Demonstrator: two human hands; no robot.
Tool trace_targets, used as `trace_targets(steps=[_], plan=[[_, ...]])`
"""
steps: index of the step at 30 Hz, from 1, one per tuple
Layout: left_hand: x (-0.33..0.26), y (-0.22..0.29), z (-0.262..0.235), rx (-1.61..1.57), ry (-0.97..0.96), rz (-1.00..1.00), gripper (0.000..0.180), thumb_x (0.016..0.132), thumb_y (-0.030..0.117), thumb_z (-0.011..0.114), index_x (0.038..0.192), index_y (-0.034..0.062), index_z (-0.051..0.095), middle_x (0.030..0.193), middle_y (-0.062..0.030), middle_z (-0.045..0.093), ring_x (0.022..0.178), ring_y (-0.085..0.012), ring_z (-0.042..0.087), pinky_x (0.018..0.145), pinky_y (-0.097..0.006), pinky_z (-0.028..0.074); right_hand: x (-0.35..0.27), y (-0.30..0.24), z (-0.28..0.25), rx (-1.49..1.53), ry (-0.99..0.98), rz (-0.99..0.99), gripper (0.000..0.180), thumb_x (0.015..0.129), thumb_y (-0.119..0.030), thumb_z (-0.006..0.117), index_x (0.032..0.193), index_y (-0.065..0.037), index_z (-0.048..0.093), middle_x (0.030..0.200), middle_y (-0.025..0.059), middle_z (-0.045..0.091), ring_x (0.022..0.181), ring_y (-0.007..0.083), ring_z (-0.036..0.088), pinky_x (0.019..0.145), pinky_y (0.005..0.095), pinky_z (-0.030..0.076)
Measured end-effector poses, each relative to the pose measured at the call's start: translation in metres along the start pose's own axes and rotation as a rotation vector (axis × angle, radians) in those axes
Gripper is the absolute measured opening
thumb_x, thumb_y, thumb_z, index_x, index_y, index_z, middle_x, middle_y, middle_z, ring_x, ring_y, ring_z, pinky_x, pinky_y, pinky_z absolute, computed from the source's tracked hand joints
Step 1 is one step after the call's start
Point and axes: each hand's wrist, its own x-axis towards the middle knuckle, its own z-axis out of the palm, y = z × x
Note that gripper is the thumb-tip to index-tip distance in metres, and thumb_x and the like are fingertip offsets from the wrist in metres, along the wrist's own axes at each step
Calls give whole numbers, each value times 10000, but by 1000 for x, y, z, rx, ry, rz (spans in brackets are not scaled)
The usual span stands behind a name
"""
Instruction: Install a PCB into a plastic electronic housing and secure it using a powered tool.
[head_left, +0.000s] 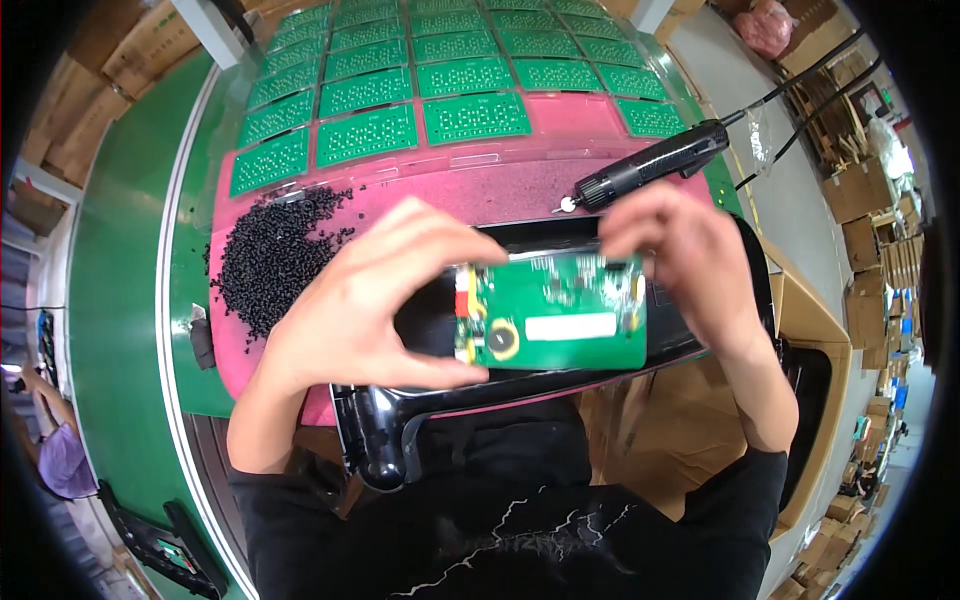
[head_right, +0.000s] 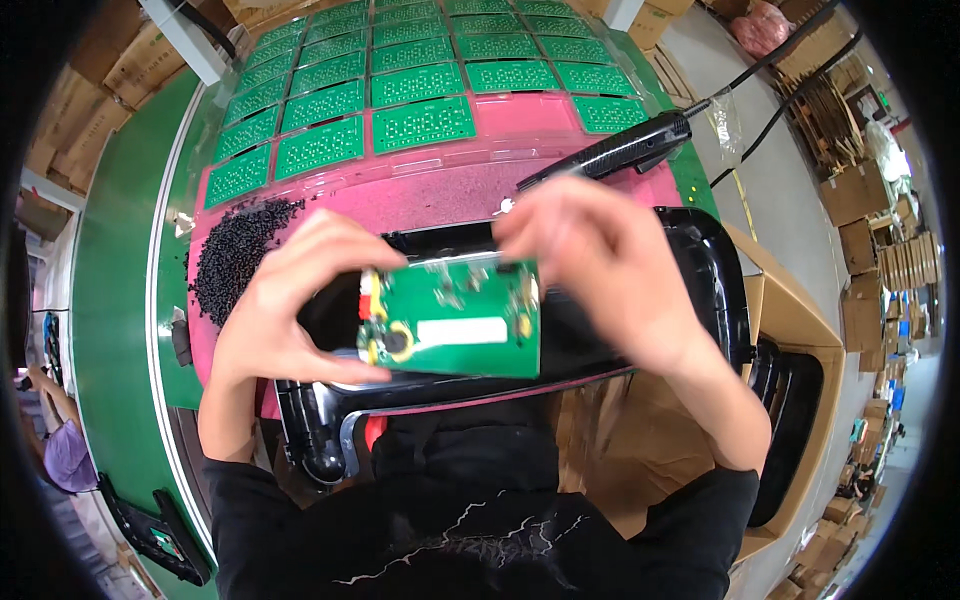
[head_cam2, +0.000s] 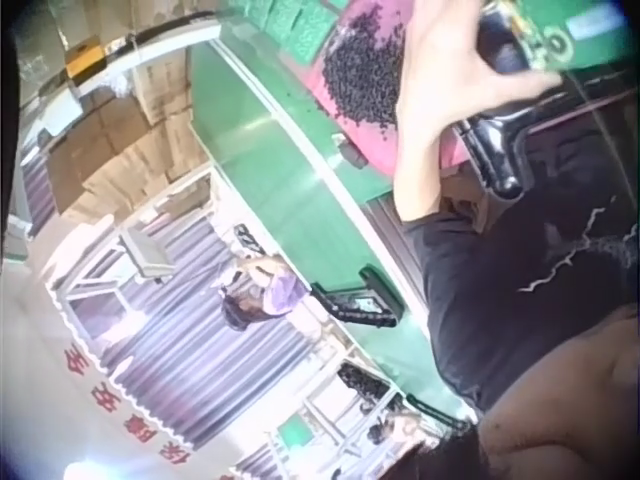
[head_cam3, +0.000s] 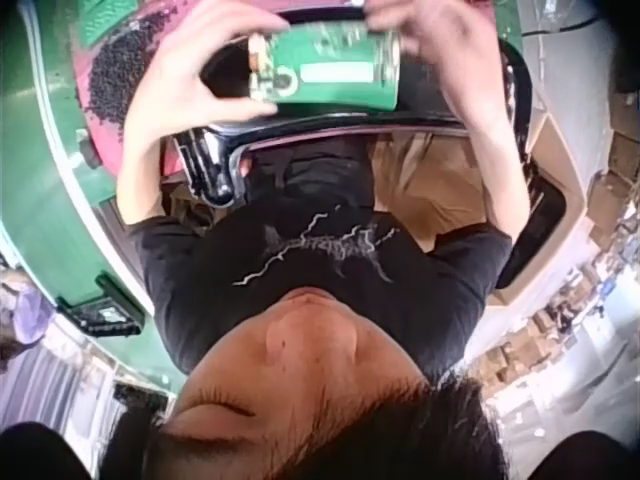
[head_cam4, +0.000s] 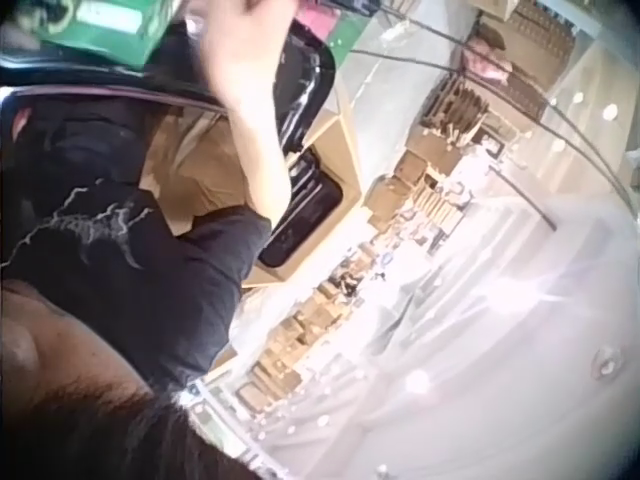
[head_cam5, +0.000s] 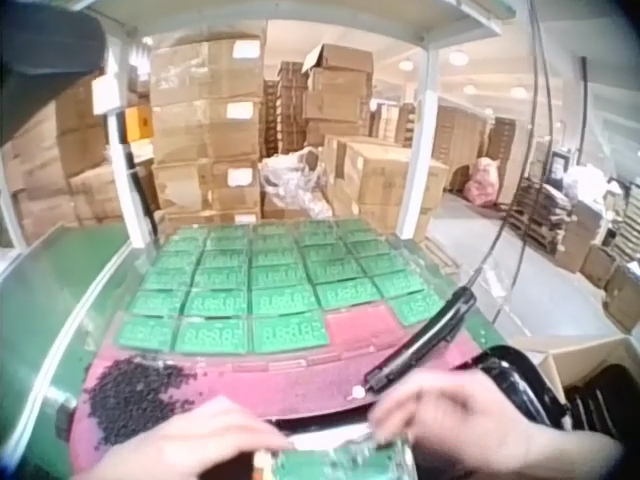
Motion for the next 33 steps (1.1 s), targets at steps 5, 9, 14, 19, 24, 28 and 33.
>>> trace_targets(steps=[5, 9, 14, 19, 24, 28, 33], plan=[[-1, 13, 14, -33, -238, -10, 611, 576, 287, 866, 1086, 37, 643, 1003, -73, 641, 905, -257, 600, 798, -355, 484, -42, 11, 8, -493, -204, 78, 198, 794, -89, 757, 891, 10, 616, 675, 60, 636, 578, 99, 586, 540, 239, 461], [-2, 15, 19, -54, -238, 7, 600, 577, 284, 850, 1091, 40, 657, 998, -62, 643, 895, -244, 607, 765, -347, 479, -49, 19, 4, -395, -153, 152, 124, 825, -66, 706, 878, 23, 638, 715, 86, 663, 589, 142, 618, 562, 264, 489], [-2, 10, 17, 65, -218, -116, 623, 548, 241, 844, 1112, 43, 669, 979, -51, 641, 851, -238, 615, 715, -351, 504, -38, 35, -13, -372, -179, -68, 246, 802, -111, 753, 985, 19, 653, 775, 106, 655, 659, 199, 639, 651, 294, 516], [-2, 9, 19, 92, -209, -271, 621, 537, 195, 847, 1103, 20, 662, 947, -77, 630, 825, -257, 622, 713, -353, 521, -23, 45, -19, -531, -226, -175, 615, 576, -240, 913, 1065, -3, 623, 1018, 119, 639, 909, 247, 624, 809, 321, 507], [0, 8, 24, 104, -173, -344, 588, 549, 204, 844, 1067, 11, 644, 944, -92, 619, 858, -287, 626, 724, -366, 523, -13, 57, -22, -639, -94, -384, 547, 574, -137, 888, 1047, -9, 646, 1078, 111, 636, 995, 287, 592, 884, 371, 483], [3, 9, 26, 171, -217, -398, 602, 559, 227, 842, 1075, 15, 614, 968, -100, 608, 893, -303, 620, 743, -375, 525, -14, 67, -21, -638, -75, -351, 540, 577, -105, 872, 1059, -5, 649, 1101, 114, 624, 1020, 297, 579, 899, 383, 473], [3, 11, 31, 259, -235, -390, 632, 551, 258, 847, 1087, 27, 606, 1033, -100, 587, 921, -297, 615, 750, -383, 529, -15, 71, -19, -662, -75, -340, 552, 583, -96, 866, 1078, -9, 638, 1109, 113, 607, 1023, 304, 567, 897, 382, 471]])
